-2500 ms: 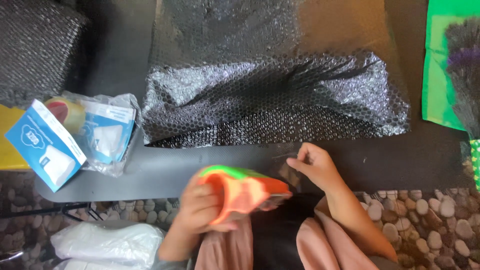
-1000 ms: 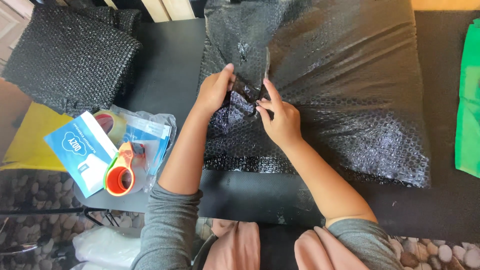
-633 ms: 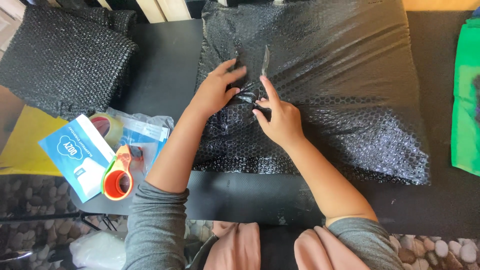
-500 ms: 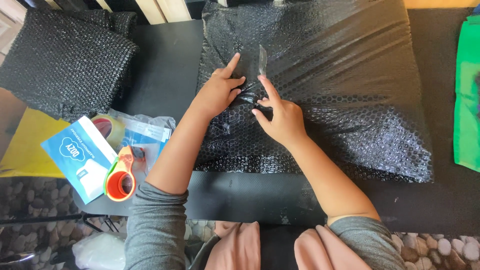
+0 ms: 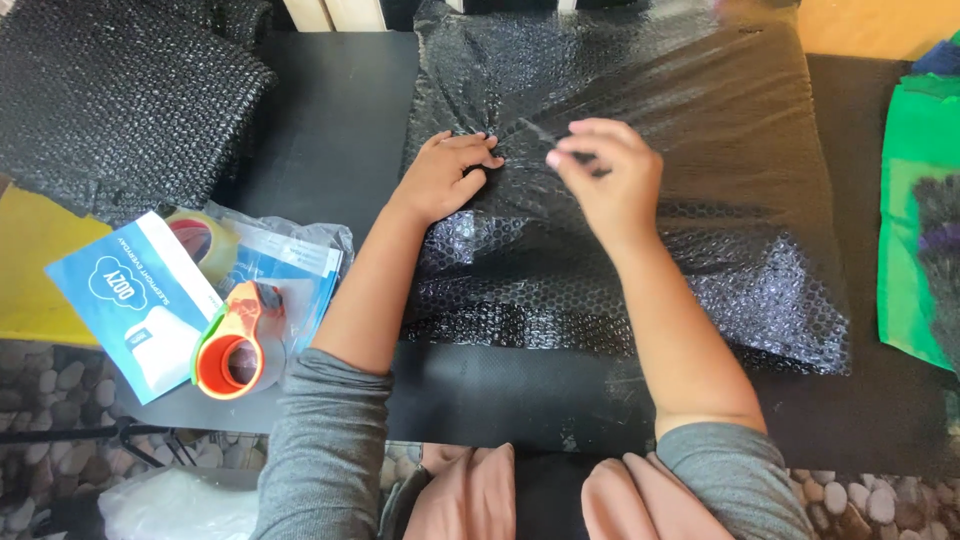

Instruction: The person wraps a blue rectangular item with black bubble wrap on a table. They fold the bubble wrap around the item, secure it with clear tape using a handheld dispenser, and smooth the edges. The wrapped package remains on the table at the end.

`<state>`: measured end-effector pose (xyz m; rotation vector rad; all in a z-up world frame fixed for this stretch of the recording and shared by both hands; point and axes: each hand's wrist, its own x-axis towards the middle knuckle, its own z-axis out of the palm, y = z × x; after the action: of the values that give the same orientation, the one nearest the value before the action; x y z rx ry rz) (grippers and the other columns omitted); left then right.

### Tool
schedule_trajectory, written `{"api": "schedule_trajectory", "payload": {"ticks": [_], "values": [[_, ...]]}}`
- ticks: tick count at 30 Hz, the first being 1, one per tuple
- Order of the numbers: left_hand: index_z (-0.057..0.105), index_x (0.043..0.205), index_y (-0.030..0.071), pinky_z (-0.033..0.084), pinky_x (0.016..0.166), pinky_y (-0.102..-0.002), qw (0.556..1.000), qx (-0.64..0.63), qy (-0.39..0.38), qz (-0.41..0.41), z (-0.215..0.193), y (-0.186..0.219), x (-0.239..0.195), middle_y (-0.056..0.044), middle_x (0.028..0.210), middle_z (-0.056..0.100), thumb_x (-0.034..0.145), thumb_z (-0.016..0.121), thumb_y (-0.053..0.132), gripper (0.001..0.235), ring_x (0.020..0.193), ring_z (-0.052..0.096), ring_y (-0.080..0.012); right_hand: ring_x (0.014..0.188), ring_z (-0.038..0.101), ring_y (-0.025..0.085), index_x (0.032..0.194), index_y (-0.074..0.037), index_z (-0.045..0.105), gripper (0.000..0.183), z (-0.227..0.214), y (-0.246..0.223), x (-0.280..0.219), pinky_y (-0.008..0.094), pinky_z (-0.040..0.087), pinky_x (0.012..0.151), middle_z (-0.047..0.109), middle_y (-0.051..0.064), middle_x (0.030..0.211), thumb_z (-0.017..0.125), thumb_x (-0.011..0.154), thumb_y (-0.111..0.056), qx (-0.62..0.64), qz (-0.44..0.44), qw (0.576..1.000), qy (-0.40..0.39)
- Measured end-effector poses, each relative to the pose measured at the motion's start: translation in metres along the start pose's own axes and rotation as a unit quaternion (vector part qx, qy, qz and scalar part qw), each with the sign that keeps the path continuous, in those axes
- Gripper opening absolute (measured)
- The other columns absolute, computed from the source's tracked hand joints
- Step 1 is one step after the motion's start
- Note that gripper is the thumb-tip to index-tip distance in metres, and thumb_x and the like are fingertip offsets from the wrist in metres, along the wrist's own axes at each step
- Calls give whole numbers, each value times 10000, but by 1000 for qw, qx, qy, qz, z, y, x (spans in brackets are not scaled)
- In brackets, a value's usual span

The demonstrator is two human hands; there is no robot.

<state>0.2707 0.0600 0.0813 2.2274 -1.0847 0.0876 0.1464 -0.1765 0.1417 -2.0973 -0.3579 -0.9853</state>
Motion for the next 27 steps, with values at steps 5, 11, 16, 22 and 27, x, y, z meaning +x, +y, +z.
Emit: {"api": "schedule_trajectory", "payload": {"ticks": [5,11,16,22,27], "values": [[786,1133,170,244,1145,-573,1000,-13,24,0,-4,16,-4,-75,1394,662,928,472,224,379,1364,541,-274,754,748,119,935,-91,709,91,22,7,57,222,634,588,763,57,861,773,959,-31,148,198,969,-27],[773,1111,175,236,1154,-559,999,-27,44,4,0,13,-8,-61,1363,682,923,483,220,348,1370,543,-265,748,699,101,1025,-27,730,96,75,24,98,163,593,666,758,78,899,755,933,-34,322,551,770,-8],[764,1114,180,221,1177,-564,999,-32,43,4,2,11,-10,-61,1365,682,914,498,207,335,1377,541,-271,840,759,139,1053,-9,725,204,111,49,98,165,647,709,779,121,986,803,867,-44,271,595,756,2],[761,1128,181,209,1187,-563,998,-37,45,9,5,7,-10,-79,1381,674,908,498,198,344,1382,533,-276,784,805,173,993,6,751,175,131,55,96,174,676,608,797,159,934,818,843,-53,156,593,790,-16],[756,1123,175,194,1197,-553,998,-43,46,7,6,8,-11,-84,1392,666,892,507,181,340,1389,523,-279,647,792,140,885,-43,798,70,141,62,100,192,698,608,795,125,816,778,819,-37,30,573,816,-71]]}}
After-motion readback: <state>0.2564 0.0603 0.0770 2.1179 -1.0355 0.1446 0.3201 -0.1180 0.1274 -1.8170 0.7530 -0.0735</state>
